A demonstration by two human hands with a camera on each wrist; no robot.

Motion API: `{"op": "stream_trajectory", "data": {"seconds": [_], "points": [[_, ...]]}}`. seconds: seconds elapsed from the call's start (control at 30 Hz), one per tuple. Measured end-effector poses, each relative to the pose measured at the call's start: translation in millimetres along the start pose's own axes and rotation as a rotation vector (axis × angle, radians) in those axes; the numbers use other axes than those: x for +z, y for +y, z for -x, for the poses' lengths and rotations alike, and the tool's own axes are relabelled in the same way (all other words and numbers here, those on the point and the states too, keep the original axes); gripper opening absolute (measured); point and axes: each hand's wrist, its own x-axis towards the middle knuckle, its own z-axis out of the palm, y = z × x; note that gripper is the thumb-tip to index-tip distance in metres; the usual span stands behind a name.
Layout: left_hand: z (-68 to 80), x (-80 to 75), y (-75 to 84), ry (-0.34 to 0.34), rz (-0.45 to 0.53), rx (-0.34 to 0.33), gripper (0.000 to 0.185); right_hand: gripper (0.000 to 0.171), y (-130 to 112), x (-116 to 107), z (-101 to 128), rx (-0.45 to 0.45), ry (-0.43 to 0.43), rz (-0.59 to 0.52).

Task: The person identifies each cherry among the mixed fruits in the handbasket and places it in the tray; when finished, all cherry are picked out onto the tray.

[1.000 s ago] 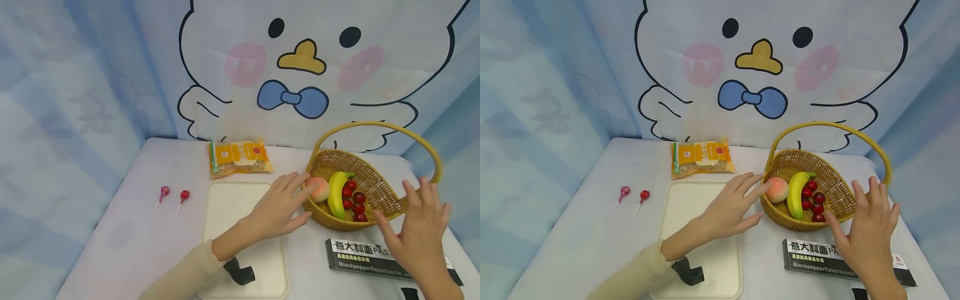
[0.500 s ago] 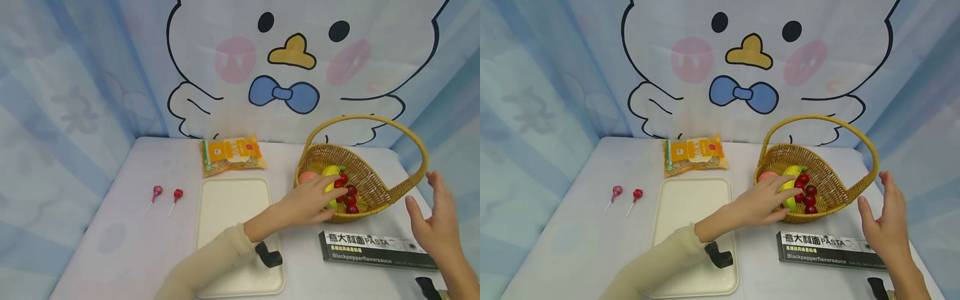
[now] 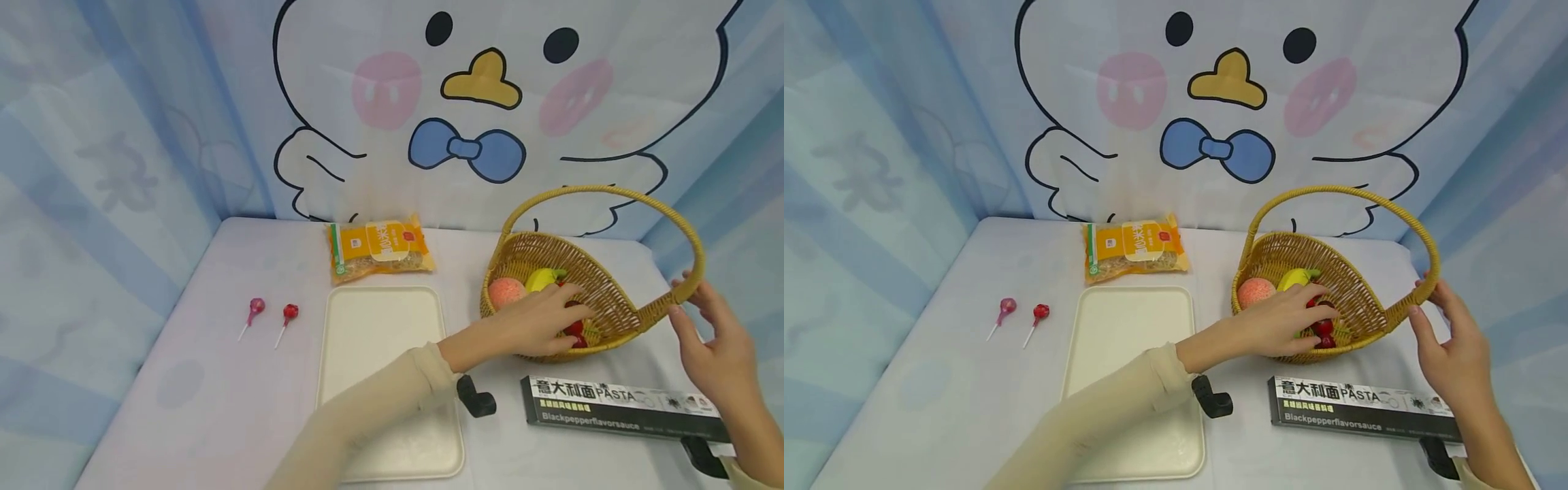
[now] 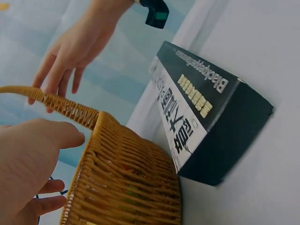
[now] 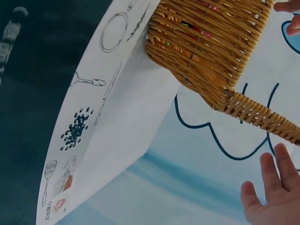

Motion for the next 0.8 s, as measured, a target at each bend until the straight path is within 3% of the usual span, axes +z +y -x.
{"op": "stream_trajectory", "data": {"seconds": [0.33,0.6,0.8], "points": [[-20.7,6.2,1.9,-0.092,0.203,-0.03,0.045,0.056,-3,0,-1,0.027,-0.039,0.008],[-39.6,10.8,1.5,-0.127,0.245,-0.007,0.043,0.056,-1,-5,-2,0.062,-0.049,0.015],[-50.3,15.4,5.5,-0.138,0.342,-0.005,0.036,0.057,4,-11,0,0.094,-0.05,0.014]]}}
